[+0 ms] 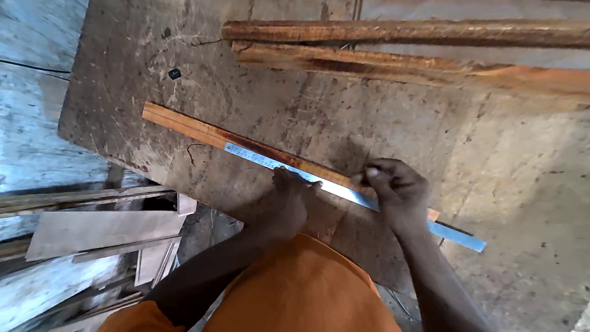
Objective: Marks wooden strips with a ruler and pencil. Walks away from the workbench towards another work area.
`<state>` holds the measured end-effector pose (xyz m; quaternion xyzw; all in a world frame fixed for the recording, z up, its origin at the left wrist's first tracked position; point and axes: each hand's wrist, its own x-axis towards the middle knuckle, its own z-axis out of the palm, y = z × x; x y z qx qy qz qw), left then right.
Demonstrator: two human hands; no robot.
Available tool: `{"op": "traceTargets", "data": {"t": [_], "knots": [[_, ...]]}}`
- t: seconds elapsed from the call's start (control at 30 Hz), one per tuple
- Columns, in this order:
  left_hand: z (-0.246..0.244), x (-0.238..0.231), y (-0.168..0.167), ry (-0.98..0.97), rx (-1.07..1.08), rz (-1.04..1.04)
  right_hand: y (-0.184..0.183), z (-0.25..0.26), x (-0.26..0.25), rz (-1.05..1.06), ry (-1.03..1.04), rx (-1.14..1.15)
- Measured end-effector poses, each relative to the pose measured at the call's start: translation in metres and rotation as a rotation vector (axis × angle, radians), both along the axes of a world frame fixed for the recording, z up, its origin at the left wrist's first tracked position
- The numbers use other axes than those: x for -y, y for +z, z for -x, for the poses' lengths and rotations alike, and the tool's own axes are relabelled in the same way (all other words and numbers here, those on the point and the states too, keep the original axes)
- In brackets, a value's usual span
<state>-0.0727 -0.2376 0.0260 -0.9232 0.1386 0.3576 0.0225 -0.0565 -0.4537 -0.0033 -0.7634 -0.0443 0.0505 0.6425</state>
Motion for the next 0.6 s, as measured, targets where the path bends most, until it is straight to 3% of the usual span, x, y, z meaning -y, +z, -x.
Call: {"op": "traceTargets", "data": {"t": [0.2,0.4,0.47,0.5,0.53,0.6], "knots": [[0.006,0.002,0.002,0.064,0.107,0.029,-0.027,-0.05,-0.099,-0.093,0.235,0.026],[0.006,0.004,0.01,0.165,0.089,0.029,-0.036,-0.069,-0.142,0.052,0.29,-0.034],[0.036,-0.006,-0.024,0.218,0.234,0.14,-0.036,-0.071,-0.145,0.103,0.305,-0.034],[0.064,-0.014,-0.085,0.228,0.647,0.246,-0.036,-0.072,-0.146,0.117,0.31,-0.036],[0.072,-0.013,-0.097,0.289,0.539,0.221,-0.034,-0.072,-0.146,0.126,0.315,-0.045],[0.079,-0.012,-0.114,0.277,0.593,0.204,-0.033,-0.073,-0.147,0.144,0.317,-0.056]]}}
